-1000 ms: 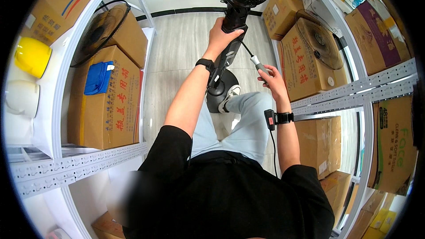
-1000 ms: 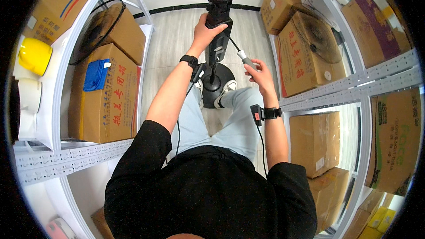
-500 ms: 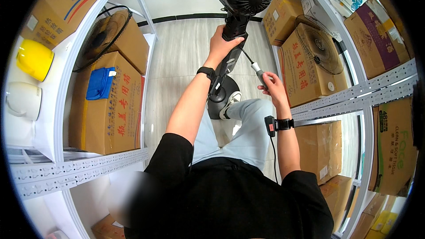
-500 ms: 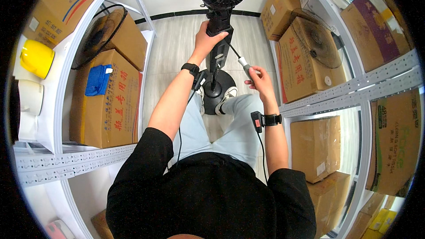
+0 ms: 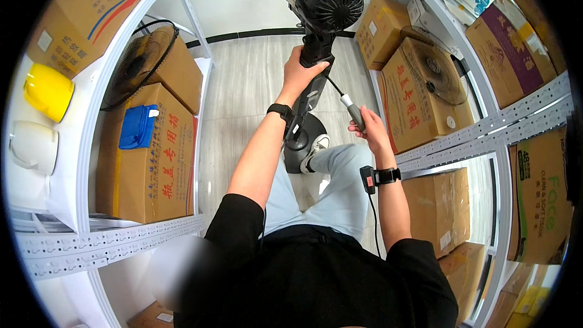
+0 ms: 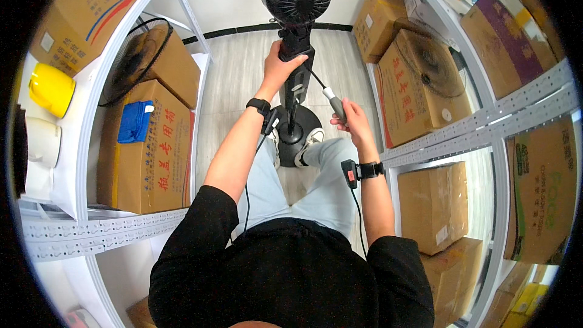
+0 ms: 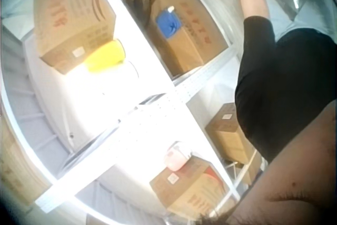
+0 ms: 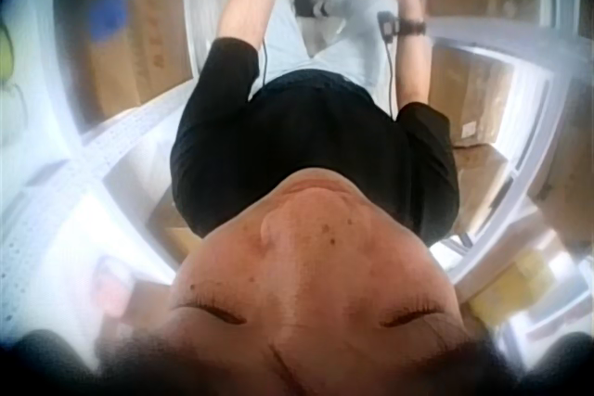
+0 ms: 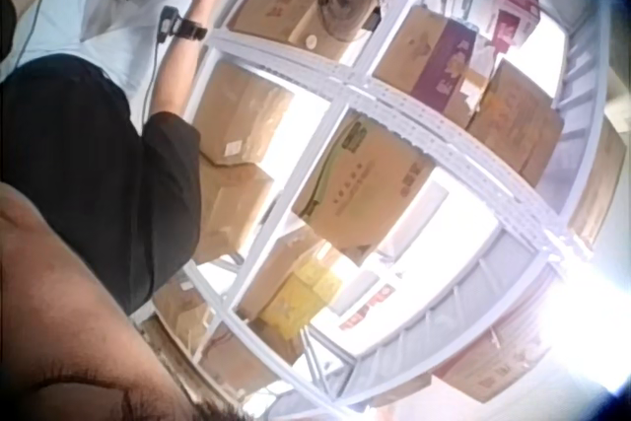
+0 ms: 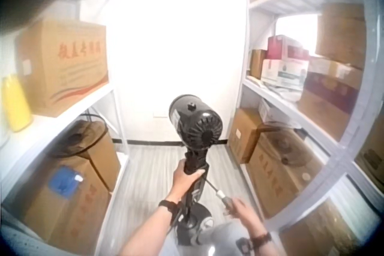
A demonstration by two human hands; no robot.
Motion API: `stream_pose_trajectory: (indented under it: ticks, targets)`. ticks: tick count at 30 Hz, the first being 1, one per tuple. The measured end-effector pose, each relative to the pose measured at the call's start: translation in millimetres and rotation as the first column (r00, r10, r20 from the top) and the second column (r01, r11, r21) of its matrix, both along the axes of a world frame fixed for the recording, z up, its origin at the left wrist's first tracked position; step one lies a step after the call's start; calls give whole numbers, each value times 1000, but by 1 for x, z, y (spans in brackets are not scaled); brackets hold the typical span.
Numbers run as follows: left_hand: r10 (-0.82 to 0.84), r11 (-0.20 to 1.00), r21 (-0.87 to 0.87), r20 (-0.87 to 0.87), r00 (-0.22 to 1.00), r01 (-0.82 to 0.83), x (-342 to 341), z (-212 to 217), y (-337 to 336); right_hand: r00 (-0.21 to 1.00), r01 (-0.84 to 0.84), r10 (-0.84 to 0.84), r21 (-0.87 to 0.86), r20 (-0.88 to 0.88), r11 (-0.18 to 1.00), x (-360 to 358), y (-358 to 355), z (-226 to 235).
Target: The person sits on the floor and uses a screwdriver to tighten screws on the base of a standing fan. After assembling the fan, the person wipes a white kettle and a yellow container on a nearby shelf with a blue cloth.
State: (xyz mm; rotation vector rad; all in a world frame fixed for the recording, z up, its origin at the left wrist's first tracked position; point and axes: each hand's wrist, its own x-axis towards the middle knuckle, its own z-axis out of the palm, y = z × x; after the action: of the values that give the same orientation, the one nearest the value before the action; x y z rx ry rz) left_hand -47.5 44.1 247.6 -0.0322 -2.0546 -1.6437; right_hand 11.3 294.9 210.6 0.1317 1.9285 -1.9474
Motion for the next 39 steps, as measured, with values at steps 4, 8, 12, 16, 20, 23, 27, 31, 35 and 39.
stream_pose_trajectory:
  ticks: [4, 8, 12, 16, 20, 23, 27, 31, 35, 39]
  targets:
    - [2, 1000, 12, -12, 1000, -2, 1, -1, 0, 999, -45, 45, -1, -3, 999, -3, 0, 2]
    - [3, 1000, 14, -9, 1000, -3, 2, 1, 0, 969, 38, 3, 160, -247, 986, 6, -11, 2]
    - [-3, 1000, 18, 31, 1000, 2, 3, 5, 3, 997, 50, -46, 61, -57, 997, -2, -4, -6]
    - [13, 1000, -1, 9, 1000, -13, 3, 3, 0, 999, -41, 41, -5, 26, 999, -5, -1, -1]
    - [13, 1000, -7, 22, 1000, -13, 2, 2, 1, 986, 17, 4, 123, -167, 992, 1, -9, -8]
    - [14, 1000, -5, 24, 1000, -14, 1, -1, -2, 982, 28, 0, 148, -190, 989, 3, -12, -2]
    - [2, 1000, -4, 11, 1000, -2, -1, 0, 1, 999, -23, 24, -33, 34, 999, -11, 1, -8]
    - [15, 1000, -8, 17, 1000, -15, -1, -1, 0, 999, -20, 19, -42, -26, 999, -9, -2, -6]
    - [14, 1000, 1, 11, 1000, -14, -1, -2, 0, 954, 69, -23, 143, -300, 987, 1, -15, -4]
    - [21, 1000, -16, 7, 1000, -21, 0, 0, 1, 983, 68, -56, 62, -176, 996, -3, -11, -5]
